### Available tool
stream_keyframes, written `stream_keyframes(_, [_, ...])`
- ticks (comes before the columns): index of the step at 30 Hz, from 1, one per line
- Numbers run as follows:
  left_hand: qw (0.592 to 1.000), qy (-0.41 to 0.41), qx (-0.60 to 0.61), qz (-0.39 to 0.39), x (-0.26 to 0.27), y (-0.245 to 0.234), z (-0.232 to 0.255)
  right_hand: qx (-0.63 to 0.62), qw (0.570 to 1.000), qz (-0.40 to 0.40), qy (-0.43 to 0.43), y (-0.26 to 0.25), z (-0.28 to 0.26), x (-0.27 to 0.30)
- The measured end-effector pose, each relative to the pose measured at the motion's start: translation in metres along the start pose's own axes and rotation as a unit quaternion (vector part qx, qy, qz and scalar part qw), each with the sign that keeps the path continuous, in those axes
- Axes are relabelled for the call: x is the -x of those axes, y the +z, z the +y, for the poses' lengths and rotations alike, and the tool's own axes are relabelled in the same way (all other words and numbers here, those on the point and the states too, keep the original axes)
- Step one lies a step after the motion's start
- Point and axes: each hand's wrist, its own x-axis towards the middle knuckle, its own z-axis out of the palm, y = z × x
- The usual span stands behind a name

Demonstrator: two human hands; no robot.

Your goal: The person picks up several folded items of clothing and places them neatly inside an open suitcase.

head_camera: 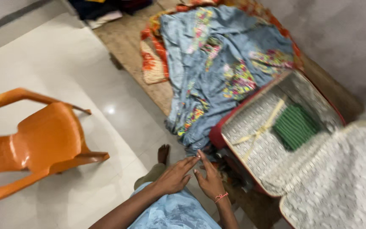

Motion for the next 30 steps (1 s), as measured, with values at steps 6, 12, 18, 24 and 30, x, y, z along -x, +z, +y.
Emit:
stream_keyframes(6, [0.994, -0.075, 0.018, 0.073, 0.025, -0.030, -0.020, 0.011, 0.984, -0.057, -0.170, 0.025, -0.025, -0.051])
stream_keyframes(12, [0.990, -0.041, -0.008, 0.136, 0.030, -0.091, -0.067, 0.012, 0.987, -0.105, -0.121, 0.064, -0.074, -0.113])
stream_keyframes(18, [0.977, -0.088, 0.035, 0.192, 0.058, -0.166, -0.106, 0.014, 0.983, -0.125, -0.137, 0.139, -0.136, -0.165])
stream_keyframes(24, [0.971, -0.122, 0.024, 0.203, 0.086, -0.237, -0.138, 0.009, 0.976, -0.180, -0.120, 0.191, -0.182, -0.208])
stream_keyframes(30, [0.955, -0.122, 0.033, 0.269, 0.080, -0.273, -0.167, -0.002, 0.963, -0.199, -0.181, 0.220, -0.206, -0.262])
